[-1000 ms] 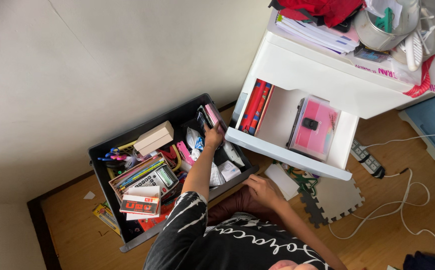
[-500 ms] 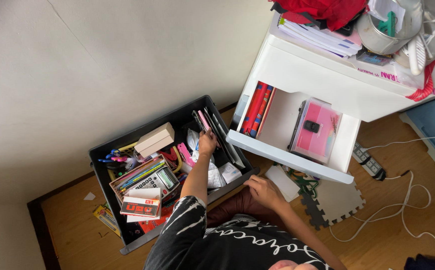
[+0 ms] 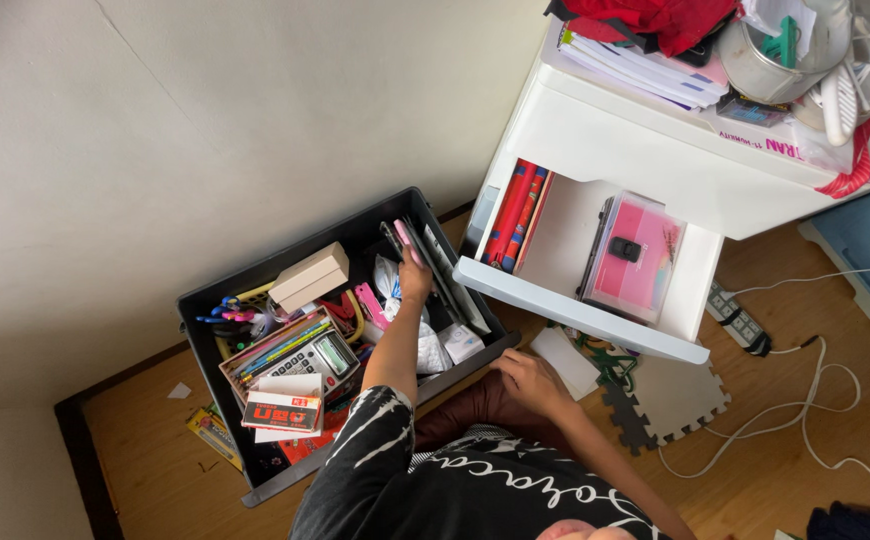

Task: The person wipes the inside of a white plastic drawer with a red cloth, then places the drawer into a white cabinet. They transfer various items from a black storage bin into the drawer, including a pink plastic case, a red patterned pouch, a small wooden box, a red card pack, and a pink notebook.

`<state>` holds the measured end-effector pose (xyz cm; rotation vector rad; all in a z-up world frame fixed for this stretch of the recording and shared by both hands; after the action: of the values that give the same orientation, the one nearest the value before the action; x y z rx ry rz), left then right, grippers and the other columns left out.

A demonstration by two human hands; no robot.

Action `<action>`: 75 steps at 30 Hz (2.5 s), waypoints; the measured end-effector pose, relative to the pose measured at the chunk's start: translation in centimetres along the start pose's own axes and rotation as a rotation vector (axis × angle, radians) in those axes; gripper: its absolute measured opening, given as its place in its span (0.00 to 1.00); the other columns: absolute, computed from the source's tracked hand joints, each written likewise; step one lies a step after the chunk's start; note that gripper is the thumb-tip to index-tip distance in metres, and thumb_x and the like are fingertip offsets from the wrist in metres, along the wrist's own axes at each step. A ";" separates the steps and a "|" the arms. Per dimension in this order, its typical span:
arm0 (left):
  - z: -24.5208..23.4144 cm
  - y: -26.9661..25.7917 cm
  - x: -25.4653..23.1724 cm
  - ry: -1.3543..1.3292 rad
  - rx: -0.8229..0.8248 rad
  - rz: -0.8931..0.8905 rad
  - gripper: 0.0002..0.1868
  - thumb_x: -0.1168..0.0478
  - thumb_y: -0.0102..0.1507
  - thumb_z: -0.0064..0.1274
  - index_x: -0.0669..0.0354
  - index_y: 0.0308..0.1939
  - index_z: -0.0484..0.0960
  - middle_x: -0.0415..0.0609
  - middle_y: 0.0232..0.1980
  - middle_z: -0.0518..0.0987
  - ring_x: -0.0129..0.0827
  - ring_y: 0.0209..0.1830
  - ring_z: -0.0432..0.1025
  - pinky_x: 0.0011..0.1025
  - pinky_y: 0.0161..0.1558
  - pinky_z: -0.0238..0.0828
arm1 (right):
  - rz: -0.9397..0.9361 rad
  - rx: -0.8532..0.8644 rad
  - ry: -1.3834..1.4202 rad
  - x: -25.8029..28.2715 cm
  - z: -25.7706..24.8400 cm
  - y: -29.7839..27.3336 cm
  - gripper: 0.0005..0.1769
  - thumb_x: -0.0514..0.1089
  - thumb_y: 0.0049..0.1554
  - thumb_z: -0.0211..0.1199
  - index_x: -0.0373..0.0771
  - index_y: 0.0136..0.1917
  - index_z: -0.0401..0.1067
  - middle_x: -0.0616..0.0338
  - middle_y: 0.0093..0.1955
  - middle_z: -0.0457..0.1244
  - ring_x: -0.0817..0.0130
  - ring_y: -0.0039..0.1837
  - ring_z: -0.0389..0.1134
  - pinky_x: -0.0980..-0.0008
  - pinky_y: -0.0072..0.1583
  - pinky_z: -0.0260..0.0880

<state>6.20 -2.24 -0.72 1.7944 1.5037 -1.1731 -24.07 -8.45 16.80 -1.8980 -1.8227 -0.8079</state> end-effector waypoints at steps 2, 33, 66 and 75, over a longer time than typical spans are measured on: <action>0.9 -0.1 -0.3 -0.017 0.044 -0.008 0.43 0.63 0.61 0.55 0.47 0.78 0.55 0.73 0.60 0.71 0.61 0.55 0.73 0.44 0.58 0.71 | -0.031 -0.008 0.034 0.0 0.2 0.0 0.12 0.30 0.52 0.58 0.35 0.50 0.75 0.54 0.51 0.68 0.52 0.50 0.72 0.61 0.50 0.73; 4.8 -0.5 -2.0 0.400 0.256 -0.103 0.20 0.58 0.69 0.47 0.48 0.65 0.78 0.75 0.66 0.59 0.66 0.52 0.76 0.45 0.60 0.74 | 0.093 0.023 -0.008 -3.7 0.8 -3.0 0.13 0.31 0.52 0.59 0.34 0.51 0.75 0.51 0.50 0.67 0.50 0.53 0.70 0.59 0.53 0.71; -17.8 -11.3 -3.3 -0.549 0.107 -0.054 0.40 0.78 0.59 0.50 0.60 0.77 0.69 0.70 0.64 0.78 0.34 0.45 0.68 0.30 0.47 0.65 | 0.184 -0.038 0.478 1.2 7.3 6.5 0.31 0.51 0.62 0.61 0.35 0.73 0.59 0.49 0.64 0.65 0.61 0.63 0.69 0.63 0.59 0.71; -23.9 -17.2 -12.2 -0.942 0.274 0.200 0.37 0.81 0.58 0.49 0.59 0.73 0.69 0.51 0.71 0.73 0.25 0.58 0.73 0.24 0.59 0.71 | -0.038 -0.091 1.094 9.8 1.0 11.2 0.50 0.63 0.63 0.57 0.34 0.85 0.42 0.45 0.81 0.50 0.59 0.82 0.49 0.58 0.79 0.48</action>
<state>-3.53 15.48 23.83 1.1773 0.6218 -1.8111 -12.91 -1.21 23.54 -1.0397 -1.1128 -1.5423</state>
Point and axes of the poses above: each hand's wrist, its own y-axis towards the middle knuckle, its own z-axis out of the palm, x = y × z, the point moved 6 cm from there along y, towards the middle knuckle
